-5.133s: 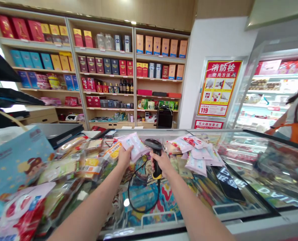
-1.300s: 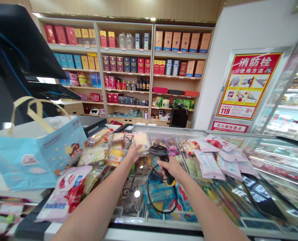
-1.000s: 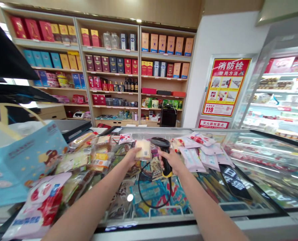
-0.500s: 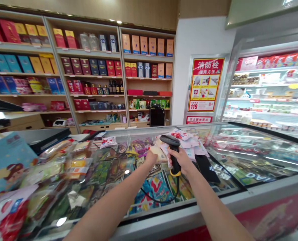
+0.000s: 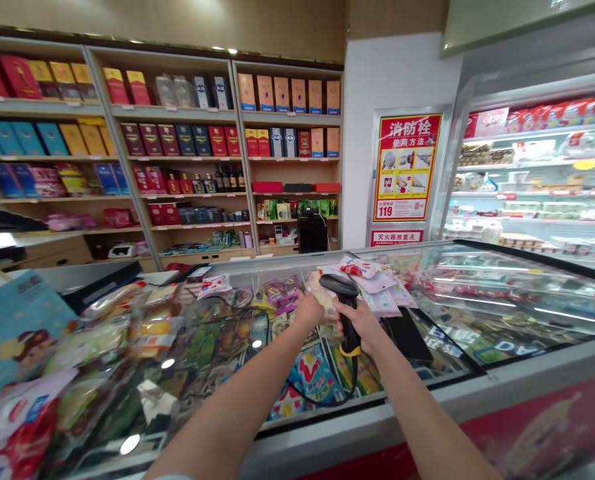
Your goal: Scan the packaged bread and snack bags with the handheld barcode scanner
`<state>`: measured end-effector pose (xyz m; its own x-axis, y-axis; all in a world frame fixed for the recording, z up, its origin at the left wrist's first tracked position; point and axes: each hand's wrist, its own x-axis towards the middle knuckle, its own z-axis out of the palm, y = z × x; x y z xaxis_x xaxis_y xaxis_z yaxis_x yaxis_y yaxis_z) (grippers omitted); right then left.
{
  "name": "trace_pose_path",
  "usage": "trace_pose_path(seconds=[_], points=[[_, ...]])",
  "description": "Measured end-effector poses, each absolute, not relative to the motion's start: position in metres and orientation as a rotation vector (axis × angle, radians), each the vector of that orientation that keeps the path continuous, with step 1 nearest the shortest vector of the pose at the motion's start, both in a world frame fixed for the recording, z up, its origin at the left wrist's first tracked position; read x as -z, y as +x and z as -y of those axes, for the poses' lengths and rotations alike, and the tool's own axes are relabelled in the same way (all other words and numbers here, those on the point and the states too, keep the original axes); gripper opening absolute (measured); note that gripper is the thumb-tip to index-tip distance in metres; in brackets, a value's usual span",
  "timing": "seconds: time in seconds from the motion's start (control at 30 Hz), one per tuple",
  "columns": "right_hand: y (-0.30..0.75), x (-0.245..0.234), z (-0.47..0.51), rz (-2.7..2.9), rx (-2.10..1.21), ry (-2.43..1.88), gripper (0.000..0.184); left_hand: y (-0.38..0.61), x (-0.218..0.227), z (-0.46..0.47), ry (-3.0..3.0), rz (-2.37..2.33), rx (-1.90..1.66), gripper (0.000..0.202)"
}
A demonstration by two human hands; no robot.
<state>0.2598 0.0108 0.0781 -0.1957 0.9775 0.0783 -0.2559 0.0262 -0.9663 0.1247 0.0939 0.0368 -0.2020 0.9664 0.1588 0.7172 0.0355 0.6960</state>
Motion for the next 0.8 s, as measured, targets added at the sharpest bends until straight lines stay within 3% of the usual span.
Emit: trace_pose_path(seconds=[0.37,0.5,0.7,0.8], points=[[0.189,-0.077,-0.007,1.249,-1.596,-0.83,0.041,0.002,-0.055,-0.034,1.681,-2.403,-0.965,0.053],[0.145,-0.077,-0.009,1.355,-1.674,-0.803,0.039,-0.076,-0.072,-0.002,1.803,-2.601,-0.669,0.049],[0.087,-0.083,-0.012,1.406,-1.688,-0.753,0.03,-0.179,-0.078,0.039,2.031,-2.614,0.116,0.104],[0.07,-0.083,-0.014,1.421,-1.69,-0.782,0.029,-0.202,-0.074,0.044,2.059,-2.569,0.253,0.105]])
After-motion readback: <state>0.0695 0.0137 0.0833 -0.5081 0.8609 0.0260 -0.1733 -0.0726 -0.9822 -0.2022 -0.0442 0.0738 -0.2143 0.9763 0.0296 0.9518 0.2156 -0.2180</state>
